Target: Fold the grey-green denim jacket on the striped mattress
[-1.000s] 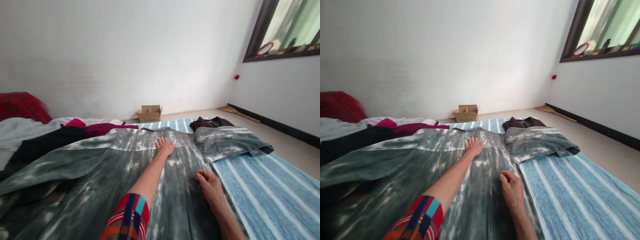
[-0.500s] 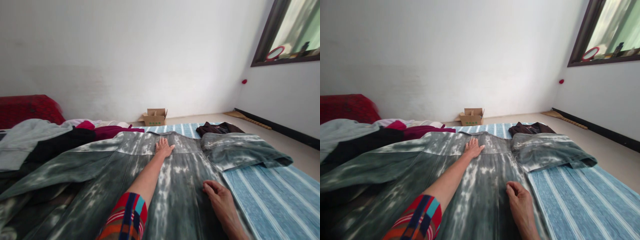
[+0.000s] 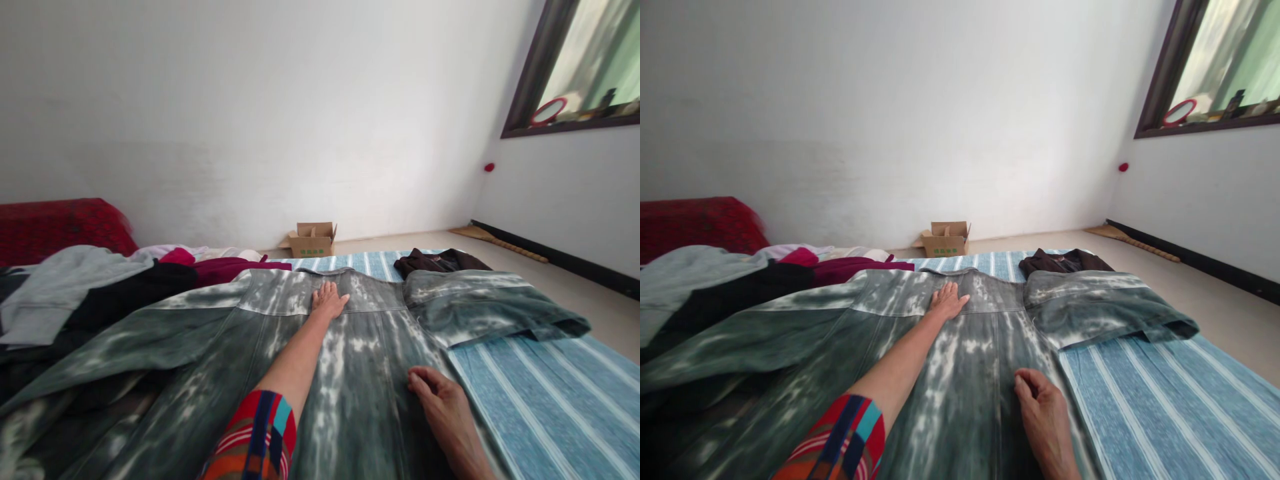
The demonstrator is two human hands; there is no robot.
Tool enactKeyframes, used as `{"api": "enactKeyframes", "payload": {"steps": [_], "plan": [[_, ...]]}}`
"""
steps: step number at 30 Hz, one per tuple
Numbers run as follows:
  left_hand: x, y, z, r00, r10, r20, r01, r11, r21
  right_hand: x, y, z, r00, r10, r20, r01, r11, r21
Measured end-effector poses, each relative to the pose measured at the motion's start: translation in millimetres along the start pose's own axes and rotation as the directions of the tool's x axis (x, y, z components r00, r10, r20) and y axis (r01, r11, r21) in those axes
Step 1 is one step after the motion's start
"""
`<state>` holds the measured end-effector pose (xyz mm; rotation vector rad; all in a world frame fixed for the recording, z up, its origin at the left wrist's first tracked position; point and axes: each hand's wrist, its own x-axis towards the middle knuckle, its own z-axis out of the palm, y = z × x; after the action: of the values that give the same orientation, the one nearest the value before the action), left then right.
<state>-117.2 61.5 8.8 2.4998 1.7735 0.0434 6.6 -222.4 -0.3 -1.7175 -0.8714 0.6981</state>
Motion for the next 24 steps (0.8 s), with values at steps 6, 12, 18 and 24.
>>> {"api": "enactKeyframes", "payload": {"steps": [6, 12, 18, 24], "plan": [[0.9, -1.0, 0.5, 1.0, 0.004, 0.006, -0.004, 1.0, 0.012, 2.2, 5.2, 1.7, 1.0, -0.013, 0.023, 0.012, 1.0, 0.009], [-1.6, 0.7, -0.2, 1.0, 0.001, -0.019, -0.001, 1.0, 0.029, 2.3, 8.1, 2.7, 0.999, -0.027, 0.024, 0.027, 1.0, 0.01], [-1.9, 0.4, 1.4, 1.0, -0.008, -0.024, 0.009, 0.999, 0.031, 2.5, 6.1, 4.2, 0.998, -0.062, 0.01, 0.061, 0.998, 0.01], [1.8, -1.0, 2.7, 1.0, -0.019, -0.013, 0.02, 0.999, 0.032, 3.6, 4.8, 5.2, 0.996, -0.094, -0.009, 0.094, 0.995, -0.025]]}}
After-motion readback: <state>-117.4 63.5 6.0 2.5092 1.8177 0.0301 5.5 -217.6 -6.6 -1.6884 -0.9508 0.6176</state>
